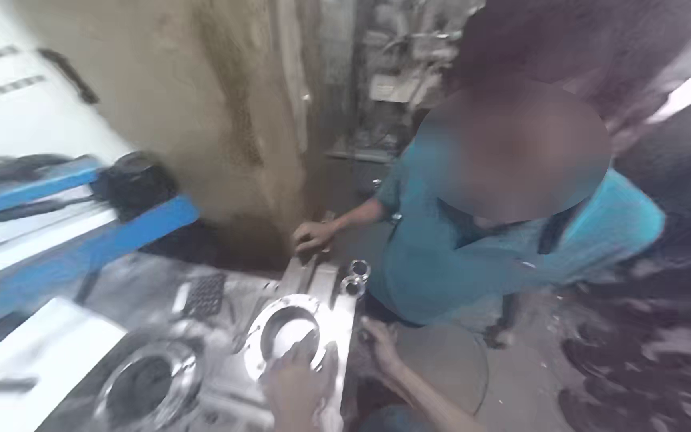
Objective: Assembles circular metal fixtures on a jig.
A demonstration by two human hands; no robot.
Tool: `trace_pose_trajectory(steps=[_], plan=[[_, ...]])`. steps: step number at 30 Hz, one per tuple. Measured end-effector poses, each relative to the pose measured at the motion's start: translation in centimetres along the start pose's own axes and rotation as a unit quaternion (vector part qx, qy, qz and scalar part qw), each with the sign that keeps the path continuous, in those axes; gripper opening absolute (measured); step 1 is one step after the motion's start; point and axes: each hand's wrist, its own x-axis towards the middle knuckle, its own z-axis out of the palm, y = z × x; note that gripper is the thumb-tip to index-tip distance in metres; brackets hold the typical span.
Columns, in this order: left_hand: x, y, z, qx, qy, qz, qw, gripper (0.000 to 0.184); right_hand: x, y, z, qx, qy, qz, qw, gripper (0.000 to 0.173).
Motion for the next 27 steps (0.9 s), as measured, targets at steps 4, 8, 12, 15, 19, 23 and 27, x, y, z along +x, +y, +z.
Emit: trace_pose_trajectory(steps=[4, 8, 12, 15, 19, 23, 27], plan=[[0.3, -0.3, 0.1, -0.011, 0.034, -0.029, 0.999, 0.064, -2.0, 2.4, -1.5, -0.031, -0.035, 0.035, 0.998, 0.028], [0.7, 0.2, -0.8, -0.057, -0.024, -0.072, 0.995, 0.066, -3.2, 3.8, -1.5, -0.047, -0.030, 0.074, 0.996, 0.025], [0.9, 0.5, -1.4, -0.064, -0.051, -0.118, 0.990, 0.061, -2.9, 2.4, -0.8, -0.077, -0.068, 0.060, 0.993, 0.023], [0.8, 1.0, -1.4, -0.080, -0.081, -0.125, 0.986, 0.050, -2.5, 1.9, -1.5, -0.068, -0.065, 0.061, 0.994, 0.023], [0.6, 1.2, -1.3, -0.097, -0.052, -0.123, 0.986, 0.042, -1.9, 2.0, -1.4, -0.032, -0.037, 0.065, 0.997, 0.023], [0.3, 1.3, -1.1, -0.104, -0.051, -0.116, 0.986, 0.038, -1.9, 2.2, -1.7, -0.020, -0.038, 0.043, 0.998, 0.024], [0.2, 1.0, -1.2, -0.115, -0.038, -0.113, 0.986, 0.038, -2.3, 0.5, -0.1, -0.014, -0.032, 0.068, 0.997, 0.032]])
